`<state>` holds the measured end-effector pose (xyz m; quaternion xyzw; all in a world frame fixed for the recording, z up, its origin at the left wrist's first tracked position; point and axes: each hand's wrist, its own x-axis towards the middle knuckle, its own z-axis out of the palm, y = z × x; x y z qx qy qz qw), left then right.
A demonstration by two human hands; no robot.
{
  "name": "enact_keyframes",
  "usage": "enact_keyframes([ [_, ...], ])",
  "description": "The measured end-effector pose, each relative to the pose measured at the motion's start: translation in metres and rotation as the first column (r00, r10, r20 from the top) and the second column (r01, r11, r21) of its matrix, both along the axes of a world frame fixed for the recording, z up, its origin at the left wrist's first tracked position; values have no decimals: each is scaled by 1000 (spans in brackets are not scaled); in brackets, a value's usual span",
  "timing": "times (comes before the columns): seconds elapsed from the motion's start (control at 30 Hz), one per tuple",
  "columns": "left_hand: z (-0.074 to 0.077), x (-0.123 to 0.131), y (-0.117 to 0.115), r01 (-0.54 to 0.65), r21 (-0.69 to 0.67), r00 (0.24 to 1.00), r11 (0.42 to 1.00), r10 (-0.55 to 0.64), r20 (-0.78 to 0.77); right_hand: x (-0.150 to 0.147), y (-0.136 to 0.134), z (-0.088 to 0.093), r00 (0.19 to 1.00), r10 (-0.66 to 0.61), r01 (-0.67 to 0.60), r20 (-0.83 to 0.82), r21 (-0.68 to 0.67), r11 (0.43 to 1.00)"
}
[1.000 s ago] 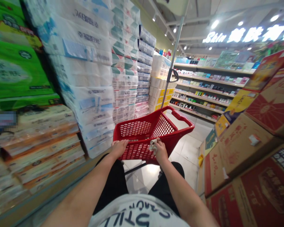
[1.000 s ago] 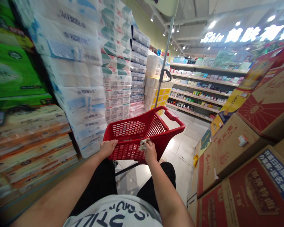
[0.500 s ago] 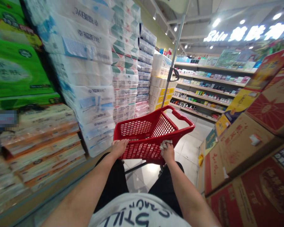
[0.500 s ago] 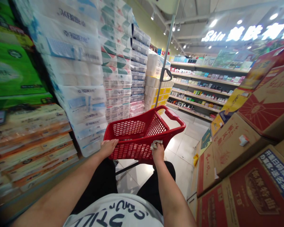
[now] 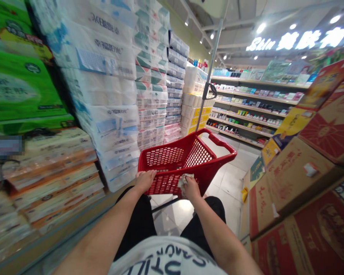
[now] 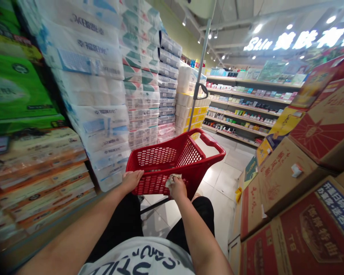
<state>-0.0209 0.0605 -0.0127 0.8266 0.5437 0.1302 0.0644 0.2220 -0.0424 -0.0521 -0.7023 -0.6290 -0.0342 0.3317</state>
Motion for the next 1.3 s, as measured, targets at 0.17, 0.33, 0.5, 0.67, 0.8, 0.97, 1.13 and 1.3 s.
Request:
enact_keyframes([
  [0.17,2,-1,-2,-3,1,1000,1000,3,5,-10,2,17,999,49,-48,18,-26,998],
  [0.33,4,0,-7,-1,2,1000,1000,1,4,-25,2,23,984,157,-145,86,-132,981],
  [0.5,6,-2,-9,9,-21,1000,1000,-9,1,-46,10,27,962,222,-196,160,-161,967],
  [0.67,11,-6,-6,28,-96,1000,995,-27,6,-59,10,32,944,216,-146,248,-272,951],
  [0.8,16,-11,-4,56,-162,998,985,-52,33,-64,6,36,918,279,-213,282,-241,947],
  [0.97,24,-13,-4,79,-221,996,972,-70,51,-70,4,34,924,274,-164,266,-373,913],
  [1.13,29,-13,-3,110,-246,993,963,-97,63,-82,5,39,877,362,-288,318,-256,923],
  [1.3,28,-15,-4,118,-250,992,961,-102,76,-93,8,35,857,392,-242,335,-410,879],
])
